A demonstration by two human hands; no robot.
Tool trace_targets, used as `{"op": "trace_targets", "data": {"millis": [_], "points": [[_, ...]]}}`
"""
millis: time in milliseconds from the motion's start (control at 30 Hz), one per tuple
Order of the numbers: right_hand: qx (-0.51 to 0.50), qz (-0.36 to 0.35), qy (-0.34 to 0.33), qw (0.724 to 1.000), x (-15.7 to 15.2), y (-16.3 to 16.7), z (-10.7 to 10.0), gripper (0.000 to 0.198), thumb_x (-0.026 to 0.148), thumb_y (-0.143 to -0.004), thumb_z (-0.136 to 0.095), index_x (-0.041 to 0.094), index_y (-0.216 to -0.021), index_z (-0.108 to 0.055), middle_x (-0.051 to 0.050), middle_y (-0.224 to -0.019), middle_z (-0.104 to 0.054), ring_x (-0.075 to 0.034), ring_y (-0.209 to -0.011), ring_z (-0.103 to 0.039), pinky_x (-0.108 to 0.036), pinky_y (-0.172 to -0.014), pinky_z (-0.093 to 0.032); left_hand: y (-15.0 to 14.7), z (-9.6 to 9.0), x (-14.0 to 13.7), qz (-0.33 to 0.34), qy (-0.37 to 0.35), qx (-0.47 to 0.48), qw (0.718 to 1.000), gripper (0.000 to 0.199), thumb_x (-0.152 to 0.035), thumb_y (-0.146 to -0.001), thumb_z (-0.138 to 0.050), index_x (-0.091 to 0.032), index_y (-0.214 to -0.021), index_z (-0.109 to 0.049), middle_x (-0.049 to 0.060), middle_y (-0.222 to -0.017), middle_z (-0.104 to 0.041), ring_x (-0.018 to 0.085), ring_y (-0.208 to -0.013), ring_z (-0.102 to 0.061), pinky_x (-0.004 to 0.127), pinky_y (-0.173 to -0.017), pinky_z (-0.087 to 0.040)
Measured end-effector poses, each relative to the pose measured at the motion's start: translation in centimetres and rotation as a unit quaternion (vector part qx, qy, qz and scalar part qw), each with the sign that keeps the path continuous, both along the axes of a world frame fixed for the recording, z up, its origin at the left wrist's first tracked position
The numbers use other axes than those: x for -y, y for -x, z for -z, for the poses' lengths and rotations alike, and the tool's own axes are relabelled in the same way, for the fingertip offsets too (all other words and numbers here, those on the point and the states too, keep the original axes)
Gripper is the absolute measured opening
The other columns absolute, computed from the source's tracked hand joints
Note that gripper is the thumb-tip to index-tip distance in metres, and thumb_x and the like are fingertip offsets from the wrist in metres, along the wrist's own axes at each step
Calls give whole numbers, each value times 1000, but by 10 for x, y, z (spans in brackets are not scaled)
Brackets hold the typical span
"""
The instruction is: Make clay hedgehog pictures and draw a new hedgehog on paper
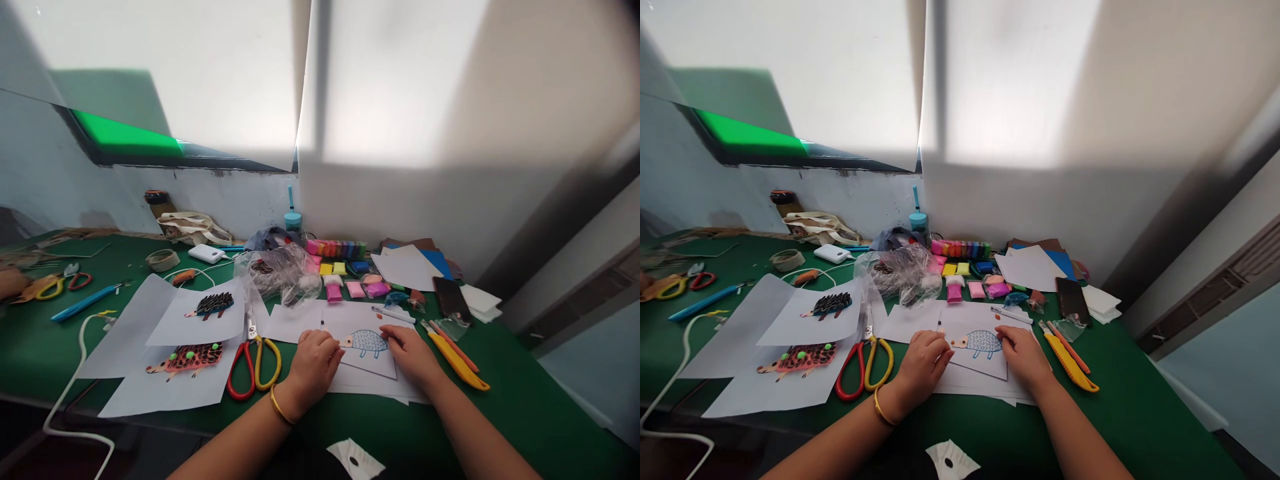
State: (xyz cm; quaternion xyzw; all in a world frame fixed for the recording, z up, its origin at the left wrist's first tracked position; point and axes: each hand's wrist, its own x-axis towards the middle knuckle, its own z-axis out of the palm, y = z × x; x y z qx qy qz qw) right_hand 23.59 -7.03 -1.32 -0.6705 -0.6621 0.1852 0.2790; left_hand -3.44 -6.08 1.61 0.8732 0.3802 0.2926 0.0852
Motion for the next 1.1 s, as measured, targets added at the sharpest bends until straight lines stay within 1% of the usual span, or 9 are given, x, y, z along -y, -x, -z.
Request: {"op": "trace_targets", "data": {"millis": [100,233,300,567,733,800,1033,1100], "points": [[0,2,2,1000,0,1,-2,41,28,-86,-42,20,-118,-65,-6,-112,-70,-22,-111,-58,-36,-99,-42,-1,-1,1,-12,-3,-4,1000,19,-25,-95,-45,-19,-80,-54,4,-88,-59,20,-86,-53,37,-83,-40],[3,-1,0,1000,1,1,-3,41,28,-87,-41,20,-119,-65,-6,-111,-70,-22,-111,-58,-36,-100,-42,-2,1,1,-10,-1,12,1000,7,-20,-91,-52,-19,-84,-54,4,-92,-59,20,-89,-52,37,-84,-40],[2,-1,2,1000,1,1,-2,41,29,-87,-41,20,-119,-65,-6,-111,-70,-22,-111,-58,-36,-100,-42,-1,1,1,-2,1,16,1000,5,-17,-90,-53,-20,-86,-56,4,-93,-60,20,-91,-53,37,-85,-40],[-6,4,1,1000,-1,0,1,41,29,-86,-42,21,-118,-66,-6,-112,-70,-23,-111,-58,-37,-99,-42,-1,2,-1,18,-7,12,1000,13,-15,-93,-50,-21,-88,-60,2,-91,-64,18,-88,-57,36,-85,-38],[-5,5,3,1000,1,1,-2,40,29,-86,-43,21,-118,-66,-6,-111,-70,-23,-110,-59,-37,-99,-43,0,4,-2,12,-3,9,1000,4,-18,-90,-58,-20,-86,-59,3,-93,-64,19,-90,-56,37,-86,-38],[-4,5,0,1000,1,1,-3,40,29,-86,-43,21,-118,-66,-6,-111,-70,-22,-110,-59,-36,-99,-43,0,4,-2,10,-2,7,1000,5,-18,-89,-60,-20,-85,-59,2,-91,-64,19,-89,-56,38,-86,-37],[-2,2,4,1000,0,2,-3,40,28,-87,-42,21,-118,-65,-5,-111,-70,-22,-111,-58,-36,-99,-42,-1,4,-2,21,-6,13,1000,11,-16,-93,-52,-20,-87,-61,2,-90,-65,18,-87,-57,37,-86,-37],[-1,3,5,1000,1,2,-4,41,28,-87,-41,20,-119,-65,-5,-111,-70,-22,-110,-58,-36,-99,-42,-1,3,-1,21,-6,11,1000,11,-17,-93,-53,-20,-86,-61,2,-89,-65,18,-87,-57,37,-86,-37]]}}
